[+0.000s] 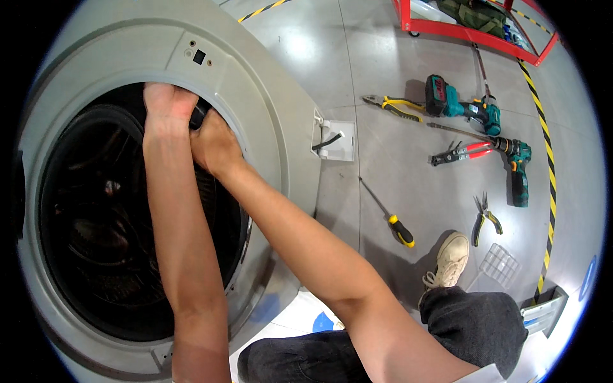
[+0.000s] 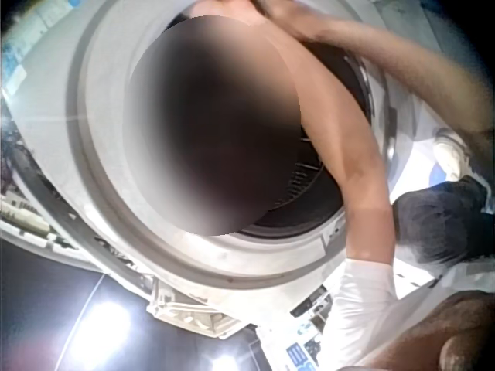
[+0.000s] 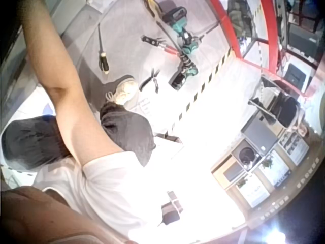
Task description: The person replaces a component in a washing machine using a screwdriver. They remove a black plastic part from the machine opening, adjust the rubber drum seal by hand, and then secure a screw on the front panel with a screwdriver.
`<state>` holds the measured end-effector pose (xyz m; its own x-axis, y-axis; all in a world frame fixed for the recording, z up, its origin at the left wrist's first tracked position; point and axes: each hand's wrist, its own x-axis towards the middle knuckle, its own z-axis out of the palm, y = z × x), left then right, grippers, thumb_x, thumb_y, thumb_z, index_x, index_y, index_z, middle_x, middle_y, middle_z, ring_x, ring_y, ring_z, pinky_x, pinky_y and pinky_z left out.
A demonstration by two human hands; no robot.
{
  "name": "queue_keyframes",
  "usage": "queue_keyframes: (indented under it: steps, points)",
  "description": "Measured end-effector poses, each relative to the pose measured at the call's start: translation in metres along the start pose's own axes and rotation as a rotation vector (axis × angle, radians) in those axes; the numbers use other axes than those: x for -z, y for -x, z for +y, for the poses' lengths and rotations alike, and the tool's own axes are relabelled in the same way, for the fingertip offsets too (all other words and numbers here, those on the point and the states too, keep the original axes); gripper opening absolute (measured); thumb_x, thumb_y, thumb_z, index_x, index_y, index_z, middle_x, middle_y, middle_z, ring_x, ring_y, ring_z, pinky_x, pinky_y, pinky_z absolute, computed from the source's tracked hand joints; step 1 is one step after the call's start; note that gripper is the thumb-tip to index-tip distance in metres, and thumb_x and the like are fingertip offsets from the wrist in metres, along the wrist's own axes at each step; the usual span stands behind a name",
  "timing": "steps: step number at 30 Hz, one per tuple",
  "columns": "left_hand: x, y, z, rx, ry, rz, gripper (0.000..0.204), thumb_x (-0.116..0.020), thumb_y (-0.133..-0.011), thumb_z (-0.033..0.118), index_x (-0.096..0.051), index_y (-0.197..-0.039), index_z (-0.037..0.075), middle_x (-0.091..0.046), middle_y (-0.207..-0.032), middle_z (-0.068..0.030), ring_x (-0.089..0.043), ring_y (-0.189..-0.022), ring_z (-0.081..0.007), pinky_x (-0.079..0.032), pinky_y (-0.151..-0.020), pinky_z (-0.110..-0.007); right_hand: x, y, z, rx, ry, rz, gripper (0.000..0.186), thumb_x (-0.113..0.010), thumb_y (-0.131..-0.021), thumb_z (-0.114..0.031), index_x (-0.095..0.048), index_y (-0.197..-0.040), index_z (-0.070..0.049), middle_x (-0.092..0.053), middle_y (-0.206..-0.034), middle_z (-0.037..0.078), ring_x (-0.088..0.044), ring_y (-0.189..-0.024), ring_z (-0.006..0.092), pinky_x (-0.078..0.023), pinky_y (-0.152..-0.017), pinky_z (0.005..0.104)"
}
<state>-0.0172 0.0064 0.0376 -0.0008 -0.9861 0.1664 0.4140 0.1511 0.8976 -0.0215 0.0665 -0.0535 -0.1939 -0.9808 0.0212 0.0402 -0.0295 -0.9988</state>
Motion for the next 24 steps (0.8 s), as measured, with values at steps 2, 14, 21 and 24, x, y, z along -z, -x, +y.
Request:
queue_keyframes:
  steps: [2, 14, 21, 24]
  points:
    - [0.001, 0.002, 0.002, -0.001, -0.002, -0.033, 0.035, -0.044, -0.095, 0.029, -0.05, -0.12, 0.005, -0.055, -0.117, -0.0072, -0.052, -0.107, -0.0227, -0.046, -0.091, -0.04, 0.0, 0.003, 0.0, 0.04, -0.034, 0.01, 0.069, -0.054, -0.08, -0.047, -0.048, -0.109, 0.015, -0.049, -0.117, 0.036, -0.044, -0.115, 0.0456, -0.036, -0.097, 0.0433]
    - [-0.004, 0.008, -0.002, 0.073, 0.112, -0.149, 0.03, -0.047, -0.093, 0.026, -0.058, -0.109, 0.004, -0.062, -0.103, -0.012, -0.057, -0.096, -0.027, -0.05, -0.082, -0.043, 0.015, 0.001, -0.004, 0.009, -0.154, -0.141, 0.07, -0.059, -0.071, -0.052, -0.055, -0.1, 0.012, -0.059, -0.101, 0.032, -0.054, -0.103, 0.0443, -0.042, -0.088, 0.0436]
    - [-0.011, 0.013, 0.002, 0.048, 0.085, -0.058, 0.038, -0.042, -0.094, 0.031, -0.054, -0.115, 0.002, -0.058, -0.114, -0.0133, -0.054, -0.103, -0.0282, -0.047, -0.087, -0.043, 0.008, 0.007, 0.003, 0.08, 0.0, -0.146, 0.077, -0.051, -0.085, -0.041, -0.024, -0.131, 0.016, -0.036, -0.13, 0.037, -0.033, -0.125, 0.0451, -0.026, -0.107, 0.0431]
    - [-0.012, 0.009, 0.003, 0.032, 0.085, -0.051, 0.039, -0.042, -0.094, 0.033, -0.053, -0.116, 0.003, -0.057, -0.115, -0.0125, -0.053, -0.105, -0.0278, -0.046, -0.089, -0.043, 0.007, 0.008, 0.003, 0.078, 0.008, -0.152, 0.074, -0.052, -0.086, -0.038, -0.026, -0.128, 0.016, -0.042, -0.123, 0.038, -0.039, -0.12, 0.0464, -0.029, -0.104, 0.0453]
